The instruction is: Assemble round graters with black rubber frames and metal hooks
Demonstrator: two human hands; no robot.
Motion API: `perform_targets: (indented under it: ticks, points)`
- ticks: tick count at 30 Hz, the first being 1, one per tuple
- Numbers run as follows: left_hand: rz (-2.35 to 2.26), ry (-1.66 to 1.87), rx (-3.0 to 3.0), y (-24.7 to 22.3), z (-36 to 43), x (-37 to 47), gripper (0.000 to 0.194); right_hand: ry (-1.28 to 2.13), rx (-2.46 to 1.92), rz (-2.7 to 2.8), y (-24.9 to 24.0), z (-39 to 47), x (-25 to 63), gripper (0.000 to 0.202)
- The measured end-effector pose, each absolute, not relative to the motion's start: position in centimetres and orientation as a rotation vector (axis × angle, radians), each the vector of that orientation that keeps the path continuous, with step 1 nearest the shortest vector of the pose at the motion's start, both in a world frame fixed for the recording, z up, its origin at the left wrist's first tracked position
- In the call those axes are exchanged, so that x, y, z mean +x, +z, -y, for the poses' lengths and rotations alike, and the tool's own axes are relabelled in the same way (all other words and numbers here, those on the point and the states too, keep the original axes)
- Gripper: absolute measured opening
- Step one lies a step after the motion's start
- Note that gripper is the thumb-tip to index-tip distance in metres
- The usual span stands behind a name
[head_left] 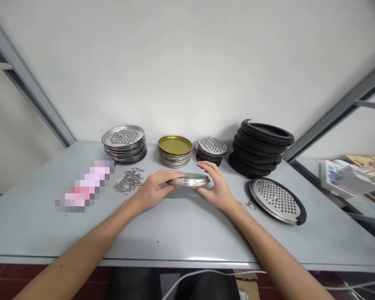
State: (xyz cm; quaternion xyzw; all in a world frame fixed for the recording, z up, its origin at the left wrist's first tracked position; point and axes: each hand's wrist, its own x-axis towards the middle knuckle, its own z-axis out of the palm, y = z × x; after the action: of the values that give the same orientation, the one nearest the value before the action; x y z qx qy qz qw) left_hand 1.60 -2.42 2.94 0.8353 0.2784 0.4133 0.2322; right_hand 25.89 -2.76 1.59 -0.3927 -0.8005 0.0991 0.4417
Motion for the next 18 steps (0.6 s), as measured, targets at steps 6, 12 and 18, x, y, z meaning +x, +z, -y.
perform_targets:
  ticks: [6, 12, 18]
  points:
    - [-0.881, 1.2, 1.881, 3.0, 2.6, 2.3, 0.031, 0.647, -1.036, 1.748, 1.4, 1.9, 25.8, 0.04]
    - [-0.934, 1.229, 1.801, 3.2, 1.6, 2.0, 0.033, 0.763, -0.988, 1.606, 1.9, 2.1, 25.5, 0.02]
    - [-1.107, 1.201, 1.922, 2.5, 1.5, 1.6, 0.045, 0.523, -1.075, 1.514, 2.9, 3.4, 25.3, 0.021]
